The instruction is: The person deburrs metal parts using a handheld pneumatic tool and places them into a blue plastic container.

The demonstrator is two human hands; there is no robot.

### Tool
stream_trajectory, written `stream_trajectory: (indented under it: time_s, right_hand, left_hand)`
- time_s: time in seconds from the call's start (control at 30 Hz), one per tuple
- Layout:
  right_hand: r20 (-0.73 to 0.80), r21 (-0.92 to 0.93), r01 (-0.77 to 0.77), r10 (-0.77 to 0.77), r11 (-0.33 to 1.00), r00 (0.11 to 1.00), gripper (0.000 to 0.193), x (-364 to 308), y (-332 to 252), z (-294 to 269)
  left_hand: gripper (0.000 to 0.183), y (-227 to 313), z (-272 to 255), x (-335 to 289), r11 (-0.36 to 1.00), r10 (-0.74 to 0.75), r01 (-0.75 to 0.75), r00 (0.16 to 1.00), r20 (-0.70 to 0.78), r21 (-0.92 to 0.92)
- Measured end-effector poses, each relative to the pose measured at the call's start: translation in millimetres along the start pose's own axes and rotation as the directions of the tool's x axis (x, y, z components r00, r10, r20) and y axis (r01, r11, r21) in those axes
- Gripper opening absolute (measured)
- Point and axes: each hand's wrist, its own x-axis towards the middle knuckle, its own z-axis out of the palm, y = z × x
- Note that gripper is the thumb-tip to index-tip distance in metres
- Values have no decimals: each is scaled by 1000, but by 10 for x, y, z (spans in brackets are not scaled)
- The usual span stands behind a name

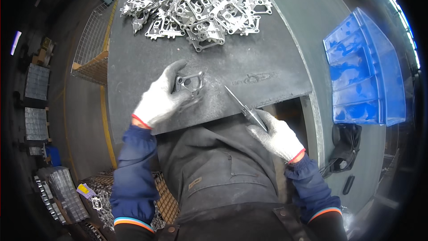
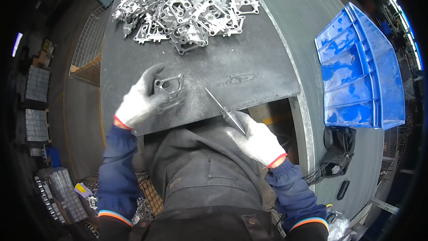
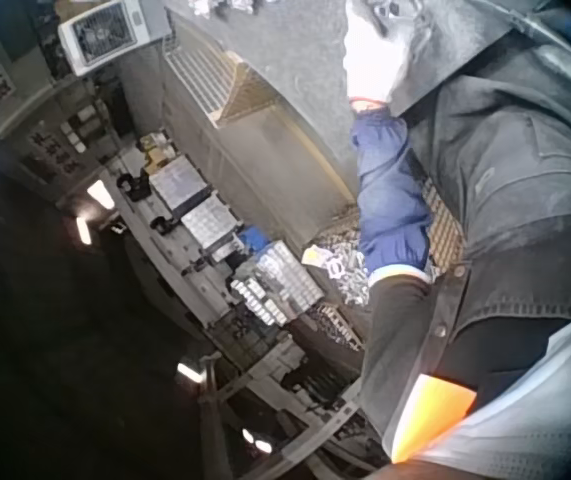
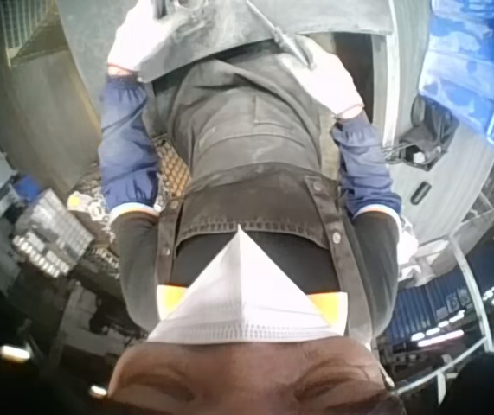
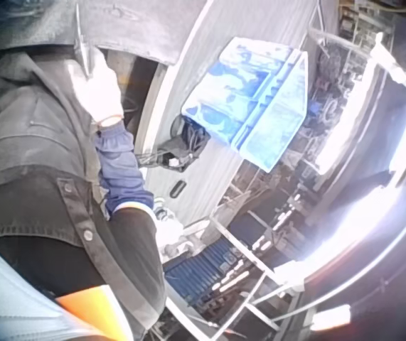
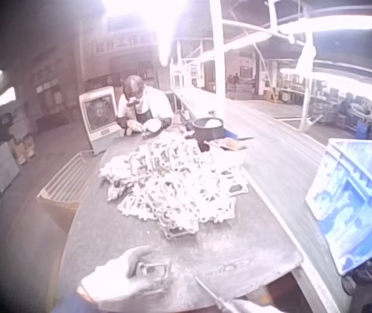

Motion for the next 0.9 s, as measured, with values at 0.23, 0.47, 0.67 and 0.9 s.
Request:
stream_trajectory:
  time_s: [0.23, 0.47, 0.67, 0.9]
  right_hand:
    - [40, -91, 24, -21, 996, 999, 64, 16, -86, 57]
    - [109, -159, 108, -91, 981, 990, 66, 83, -222, 164]
    - [137, -169, 121, -98, 978, 986, 64, 196, -303, 267]
    - [128, -284, 54, -18, 957, 992, 53, 207, -288, 477]
  left_hand:
    - [36, 327, -66, 308, 939, -334, 341, 886, 322, 38]
    - [33, 429, 116, 454, 933, -201, 99, 940, 275, 345]
    - [32, 465, 107, 458, 927, -275, 176, 919, 281, 332]
    - [31, 377, 166, 438, 934, -175, 80, 952, 251, 349]
